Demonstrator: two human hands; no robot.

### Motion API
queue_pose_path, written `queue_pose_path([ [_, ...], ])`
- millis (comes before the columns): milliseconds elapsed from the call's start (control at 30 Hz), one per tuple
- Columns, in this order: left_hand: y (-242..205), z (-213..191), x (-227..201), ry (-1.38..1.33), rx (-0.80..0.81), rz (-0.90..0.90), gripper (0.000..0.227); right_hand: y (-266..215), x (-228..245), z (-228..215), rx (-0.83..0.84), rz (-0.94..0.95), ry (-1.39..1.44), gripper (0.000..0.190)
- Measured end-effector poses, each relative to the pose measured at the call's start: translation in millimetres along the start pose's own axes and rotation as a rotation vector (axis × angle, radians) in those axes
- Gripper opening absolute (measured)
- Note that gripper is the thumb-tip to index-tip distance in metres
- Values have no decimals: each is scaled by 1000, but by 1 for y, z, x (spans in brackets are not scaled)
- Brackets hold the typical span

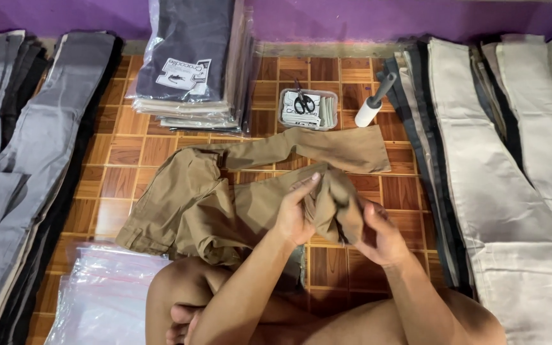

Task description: Unfolding a pair of pants, inspecting the seams, trimming loose threads with scissors, and folding them back up for packaging.

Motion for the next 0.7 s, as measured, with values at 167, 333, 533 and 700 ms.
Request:
queue_pose_path([
  [167, 29, -79, -12, 298, 132, -34, 10, 9, -11, -79, 320, -138, -530, 31],
  [333, -10, -3, -20, 522, 506, -145, 30, -5, -3, -56, 368, -154, -622, 23],
  [533, -40, 49, -42, 664, 376, -124, 15, -8, 1, -37, 514, -79, -856, 33],
  [700, -28, 14, -39, 763, 600, -156, 27, -2, 9, -57, 484, -66, -841, 31],
])
Point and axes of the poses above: each hand's wrist, its own y-axis towards the middle knuckle, its own z-axis out of the palm, x = y × z, the point moved 7 cm from there along y, towards the middle knuckle, and after that the axes turned 1 degree about z, right-handed, at the moved point
